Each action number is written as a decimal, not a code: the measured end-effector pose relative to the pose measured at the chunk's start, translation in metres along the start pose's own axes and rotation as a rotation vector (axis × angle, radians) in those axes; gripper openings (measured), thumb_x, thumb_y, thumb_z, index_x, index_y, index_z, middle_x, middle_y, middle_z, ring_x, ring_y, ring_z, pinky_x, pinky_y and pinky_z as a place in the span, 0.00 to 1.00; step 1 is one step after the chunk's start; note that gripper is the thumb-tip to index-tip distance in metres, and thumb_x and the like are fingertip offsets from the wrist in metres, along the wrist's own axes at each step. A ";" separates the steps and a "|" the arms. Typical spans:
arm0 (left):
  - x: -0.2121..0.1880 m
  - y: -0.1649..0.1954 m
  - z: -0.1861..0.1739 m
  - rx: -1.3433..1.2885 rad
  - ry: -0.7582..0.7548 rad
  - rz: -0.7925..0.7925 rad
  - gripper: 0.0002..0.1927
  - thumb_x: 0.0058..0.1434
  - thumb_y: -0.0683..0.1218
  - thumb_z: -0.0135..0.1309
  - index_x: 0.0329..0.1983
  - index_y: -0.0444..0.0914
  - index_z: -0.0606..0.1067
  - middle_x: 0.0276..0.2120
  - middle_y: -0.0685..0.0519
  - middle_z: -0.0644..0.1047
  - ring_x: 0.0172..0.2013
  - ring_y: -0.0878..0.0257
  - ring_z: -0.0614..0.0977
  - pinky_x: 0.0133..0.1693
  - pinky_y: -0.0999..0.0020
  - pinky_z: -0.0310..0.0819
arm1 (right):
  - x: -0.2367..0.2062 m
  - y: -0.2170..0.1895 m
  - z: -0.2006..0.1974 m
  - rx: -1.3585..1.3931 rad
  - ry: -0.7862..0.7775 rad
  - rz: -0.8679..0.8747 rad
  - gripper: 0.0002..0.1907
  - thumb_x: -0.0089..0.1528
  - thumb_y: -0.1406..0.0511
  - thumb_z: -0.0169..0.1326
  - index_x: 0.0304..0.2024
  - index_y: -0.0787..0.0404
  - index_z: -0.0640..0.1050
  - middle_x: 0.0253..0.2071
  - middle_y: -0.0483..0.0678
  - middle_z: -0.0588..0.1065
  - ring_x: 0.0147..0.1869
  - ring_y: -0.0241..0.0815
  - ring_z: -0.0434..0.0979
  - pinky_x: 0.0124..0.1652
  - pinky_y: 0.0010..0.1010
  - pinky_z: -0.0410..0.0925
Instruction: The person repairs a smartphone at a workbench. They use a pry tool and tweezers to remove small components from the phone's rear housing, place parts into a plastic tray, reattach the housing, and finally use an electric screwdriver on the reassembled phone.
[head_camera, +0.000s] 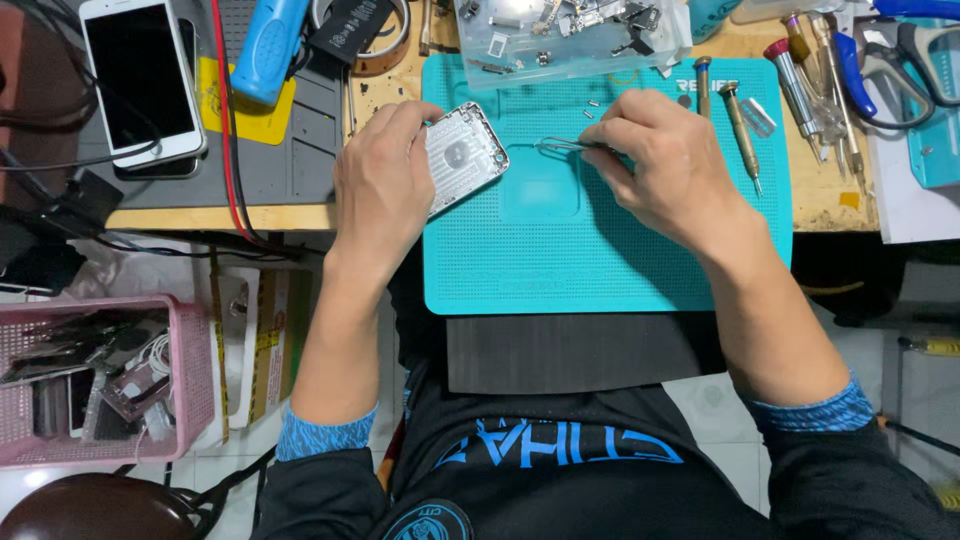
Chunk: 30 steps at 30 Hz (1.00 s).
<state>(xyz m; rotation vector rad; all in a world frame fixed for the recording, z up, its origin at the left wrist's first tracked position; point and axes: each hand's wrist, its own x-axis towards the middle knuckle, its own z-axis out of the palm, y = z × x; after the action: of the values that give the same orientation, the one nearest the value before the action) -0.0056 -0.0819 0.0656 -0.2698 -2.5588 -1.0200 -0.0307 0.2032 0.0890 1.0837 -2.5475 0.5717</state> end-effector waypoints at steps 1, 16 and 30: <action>0.000 0.000 0.000 -0.004 -0.001 0.000 0.09 0.69 0.37 0.48 0.48 0.35 0.78 0.42 0.43 0.80 0.42 0.43 0.82 0.42 0.51 0.73 | 0.000 0.000 0.000 0.001 0.000 0.001 0.09 0.61 0.72 0.67 0.42 0.64 0.82 0.38 0.50 0.73 0.44 0.50 0.77 0.41 0.38 0.70; 0.001 0.001 0.001 0.001 -0.021 -0.020 0.09 0.69 0.37 0.48 0.48 0.36 0.78 0.41 0.44 0.80 0.41 0.44 0.82 0.41 0.52 0.73 | -0.004 -0.002 0.001 0.005 -0.007 0.030 0.08 0.60 0.72 0.67 0.40 0.65 0.82 0.36 0.50 0.73 0.43 0.49 0.77 0.41 0.38 0.70; 0.000 0.002 -0.001 0.000 0.010 0.015 0.09 0.68 0.37 0.49 0.48 0.35 0.78 0.41 0.43 0.80 0.42 0.43 0.82 0.42 0.51 0.73 | 0.002 0.002 0.003 0.028 0.034 -0.024 0.08 0.62 0.72 0.66 0.42 0.65 0.81 0.39 0.51 0.74 0.45 0.50 0.77 0.42 0.38 0.70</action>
<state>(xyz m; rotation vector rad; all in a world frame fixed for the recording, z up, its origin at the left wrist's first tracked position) -0.0041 -0.0808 0.0676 -0.2834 -2.5440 -1.0134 -0.0333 0.2020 0.0871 1.1028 -2.5016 0.6153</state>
